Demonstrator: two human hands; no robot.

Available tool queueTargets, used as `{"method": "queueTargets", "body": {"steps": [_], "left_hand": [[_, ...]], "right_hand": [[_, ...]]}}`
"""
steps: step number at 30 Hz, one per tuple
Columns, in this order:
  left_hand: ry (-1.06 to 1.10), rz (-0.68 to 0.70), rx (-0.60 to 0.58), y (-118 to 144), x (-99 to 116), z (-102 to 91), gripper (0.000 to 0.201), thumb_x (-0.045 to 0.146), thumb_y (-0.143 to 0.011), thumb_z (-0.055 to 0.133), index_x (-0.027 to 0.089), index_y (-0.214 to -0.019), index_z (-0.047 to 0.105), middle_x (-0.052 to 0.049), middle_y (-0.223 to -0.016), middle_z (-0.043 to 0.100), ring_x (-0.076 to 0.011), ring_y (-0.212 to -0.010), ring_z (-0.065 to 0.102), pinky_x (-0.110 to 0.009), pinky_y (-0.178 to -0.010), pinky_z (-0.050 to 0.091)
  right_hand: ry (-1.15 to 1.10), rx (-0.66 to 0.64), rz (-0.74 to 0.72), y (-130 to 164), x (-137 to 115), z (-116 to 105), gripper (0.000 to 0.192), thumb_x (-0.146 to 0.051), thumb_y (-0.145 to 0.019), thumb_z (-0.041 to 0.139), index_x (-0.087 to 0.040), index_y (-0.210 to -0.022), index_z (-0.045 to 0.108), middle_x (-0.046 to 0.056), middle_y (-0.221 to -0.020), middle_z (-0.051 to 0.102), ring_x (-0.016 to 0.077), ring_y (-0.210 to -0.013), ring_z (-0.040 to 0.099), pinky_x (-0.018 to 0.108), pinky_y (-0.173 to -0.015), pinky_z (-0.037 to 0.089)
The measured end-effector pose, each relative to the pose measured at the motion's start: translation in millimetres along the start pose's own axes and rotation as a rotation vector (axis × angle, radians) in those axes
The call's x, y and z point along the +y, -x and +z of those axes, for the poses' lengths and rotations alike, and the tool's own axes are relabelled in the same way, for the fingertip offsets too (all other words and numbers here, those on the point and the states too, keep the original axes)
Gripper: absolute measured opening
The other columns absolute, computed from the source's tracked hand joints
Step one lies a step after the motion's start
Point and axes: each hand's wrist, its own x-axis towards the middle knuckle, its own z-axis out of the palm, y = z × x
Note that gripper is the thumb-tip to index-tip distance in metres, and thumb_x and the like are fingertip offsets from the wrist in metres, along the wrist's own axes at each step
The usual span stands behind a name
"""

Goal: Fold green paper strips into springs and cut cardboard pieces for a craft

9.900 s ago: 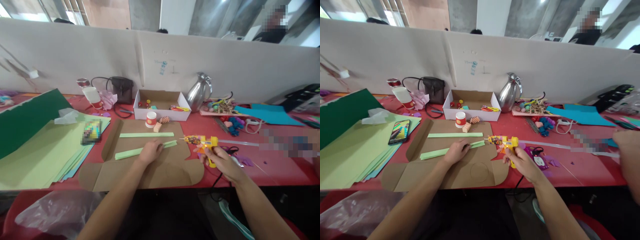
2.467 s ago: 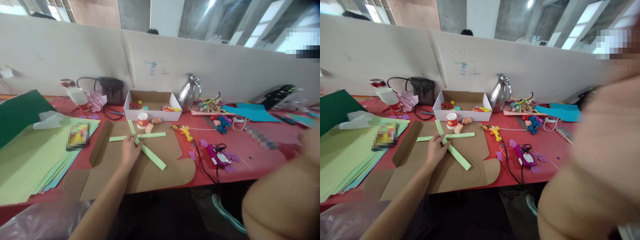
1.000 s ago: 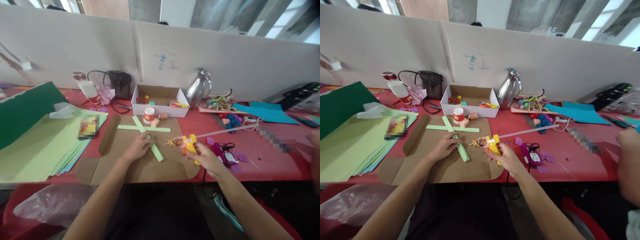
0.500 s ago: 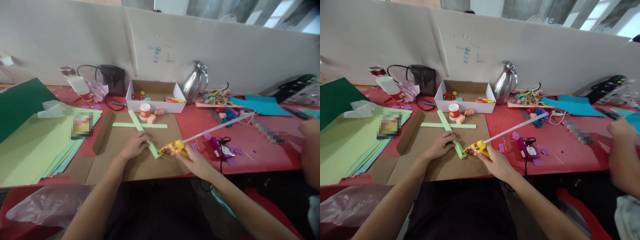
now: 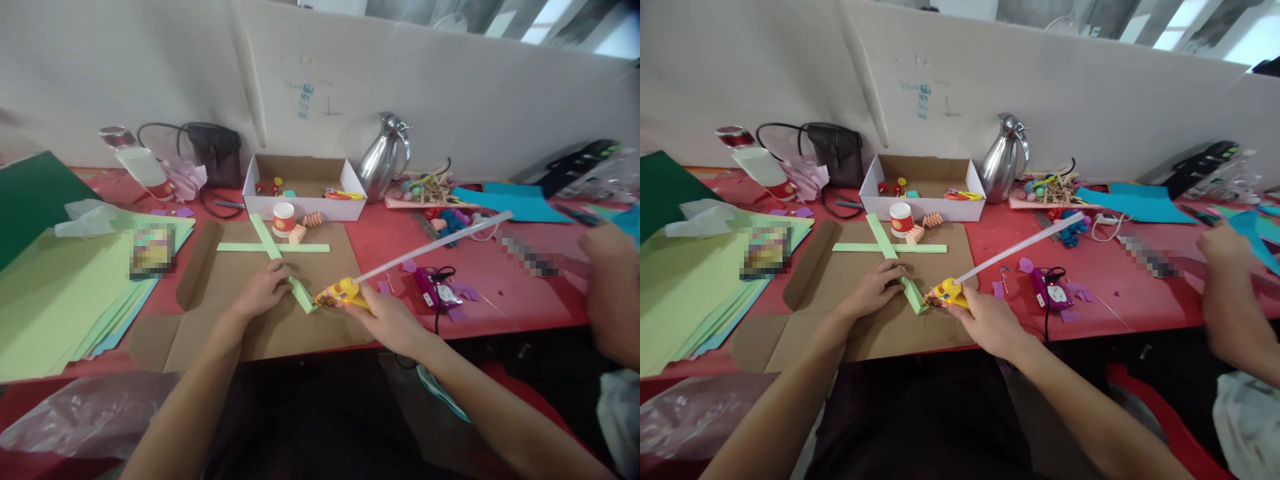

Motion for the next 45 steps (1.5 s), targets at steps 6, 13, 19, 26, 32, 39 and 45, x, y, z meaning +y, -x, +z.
{"method": "queueTargets", "body": {"steps": [6,13,19,26,32,39,45], "left_hand": [[-0.012,-0.009,-0.018,0,-1,0.0,0.029,0.018,-0.084,0.052,0.026,-0.108,0.065,-0.005,-0.127,0.055,-0.0221,-0.117,0.055,-0.038,-0.102,0.045],[0.009,-0.023,-0.024,0,0,-0.7,0.031,0.018,-0.084,0.051,0.027,-0.111,0.064,-0.005,-0.128,0.054,-0.0226,-0.117,0.055,-0.04,-0.102,0.045],[0.018,-0.017,-0.004,0,1,-1.1,0.032,0.018,-0.085,0.052,0.026,-0.114,0.06,-0.005,-0.125,0.055,-0.021,-0.115,0.056,-0.037,-0.099,0.047],[-0.026,-0.017,-0.014,3,2,-0.9,0.025,0.025,-0.088,0.051,0.027,-0.106,0.069,-0.005,-0.13,0.055,-0.0221,-0.116,0.058,-0.036,-0.098,0.048],[-0.007,0.028,0.044,4,5,1.6,0.024,0.032,-0.087,0.055,0.024,-0.1,0.074,-0.007,-0.123,0.063,-0.0232,-0.12,0.055,-0.037,-0.101,0.047],[-0.027,0.052,0.068,5,7,2.6,0.023,0.032,-0.087,0.057,0.025,-0.099,0.076,-0.008,-0.119,0.066,-0.0249,-0.12,0.055,-0.04,-0.101,0.047],[-0.019,0.053,0.05,5,10,0.3,0.025,0.029,-0.087,0.056,0.024,-0.103,0.075,-0.007,-0.122,0.065,-0.0233,-0.12,0.055,-0.038,-0.102,0.046]], "right_hand": [[0.082,-0.004,-0.04,0,-6,-9,0.035,-0.047,-0.095,0.042,-0.021,-0.115,0.054,0.008,-0.085,0.072,0.0254,-0.074,0.067,0.028,-0.054,0.036],[0.067,0.033,-0.02,-4,-6,-19,0.038,-0.049,-0.094,0.044,-0.022,-0.118,0.055,0.009,-0.09,0.072,0.0267,-0.077,0.067,0.029,-0.056,0.039],[-0.05,0.087,0.016,-2,-5,-25,0.04,-0.048,-0.092,0.047,-0.021,-0.119,0.054,0.009,-0.089,0.071,0.0261,-0.078,0.066,0.03,-0.058,0.042],[-0.551,0.115,0.081,-66,47,-29,0.034,-0.045,-0.091,0.05,-0.02,-0.113,0.057,0.005,-0.089,0.069,0.0099,-0.052,0.055,0.021,-0.048,0.042],[-0.376,0.224,0.339,-142,95,-36,0.032,-0.03,-0.097,0.04,-0.01,-0.108,0.063,0.011,-0.087,0.071,0.0115,-0.056,0.061,0.022,-0.055,0.045],[-0.021,0.424,0.264,-109,52,-14,0.031,-0.023,-0.09,0.052,-0.01,-0.117,0.061,0.021,-0.127,0.057,0.0352,-0.123,0.046,0.049,-0.1,0.035],[0.239,0.242,-0.608,-21,-16,46,0.04,-0.043,-0.097,0.042,-0.024,-0.127,0.059,0.001,-0.144,0.048,0.031,-0.139,0.026,0.05,-0.115,0.021]]}}
